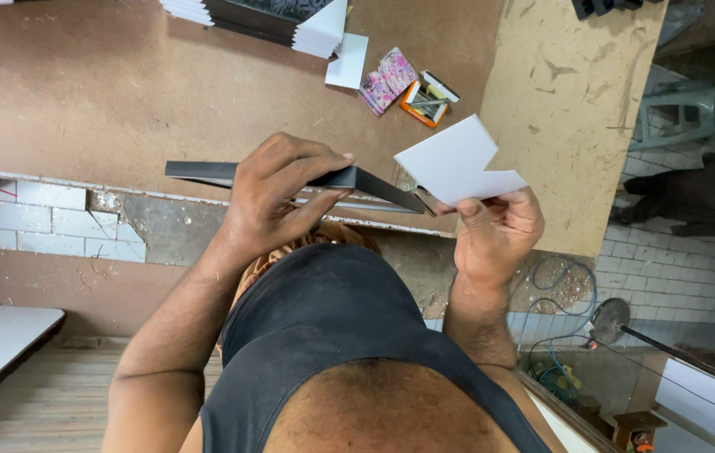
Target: The person assembles decorative picture frames by placing printed images into black frames and securing them with white corner pieces. The person uses a utility knife to trim excess material and stacks completed frames on the table.
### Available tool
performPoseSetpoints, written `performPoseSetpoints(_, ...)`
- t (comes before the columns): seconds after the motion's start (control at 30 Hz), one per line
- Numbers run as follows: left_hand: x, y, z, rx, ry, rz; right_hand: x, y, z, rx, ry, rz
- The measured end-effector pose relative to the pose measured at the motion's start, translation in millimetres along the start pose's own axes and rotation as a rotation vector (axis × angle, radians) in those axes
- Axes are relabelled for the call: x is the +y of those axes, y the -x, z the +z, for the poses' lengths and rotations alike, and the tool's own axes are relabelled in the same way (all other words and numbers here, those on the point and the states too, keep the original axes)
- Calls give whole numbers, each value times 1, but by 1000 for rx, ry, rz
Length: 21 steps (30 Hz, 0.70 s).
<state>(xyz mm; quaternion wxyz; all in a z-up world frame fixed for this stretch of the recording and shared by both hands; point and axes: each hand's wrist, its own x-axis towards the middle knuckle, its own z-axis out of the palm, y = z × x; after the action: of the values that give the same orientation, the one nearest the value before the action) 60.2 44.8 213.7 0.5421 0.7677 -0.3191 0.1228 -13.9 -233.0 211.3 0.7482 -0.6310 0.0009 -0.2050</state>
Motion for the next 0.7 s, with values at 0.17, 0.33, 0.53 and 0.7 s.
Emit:
performPoseSetpoints(0.17,0,-10,6,-21,69,55,8,-1,13,-193,386,-172)
performPoseSetpoints(0.33,2,-6,9,-33,76,-13,16,-5,28,-329,500,-222)
performPoseSetpoints(0.53,-10,5,24,90,33,165,11,2,33,-304,393,-59)
performPoseSetpoints(0.7,-10,20,23,91,19,78,10,2,35,-365,397,-111)
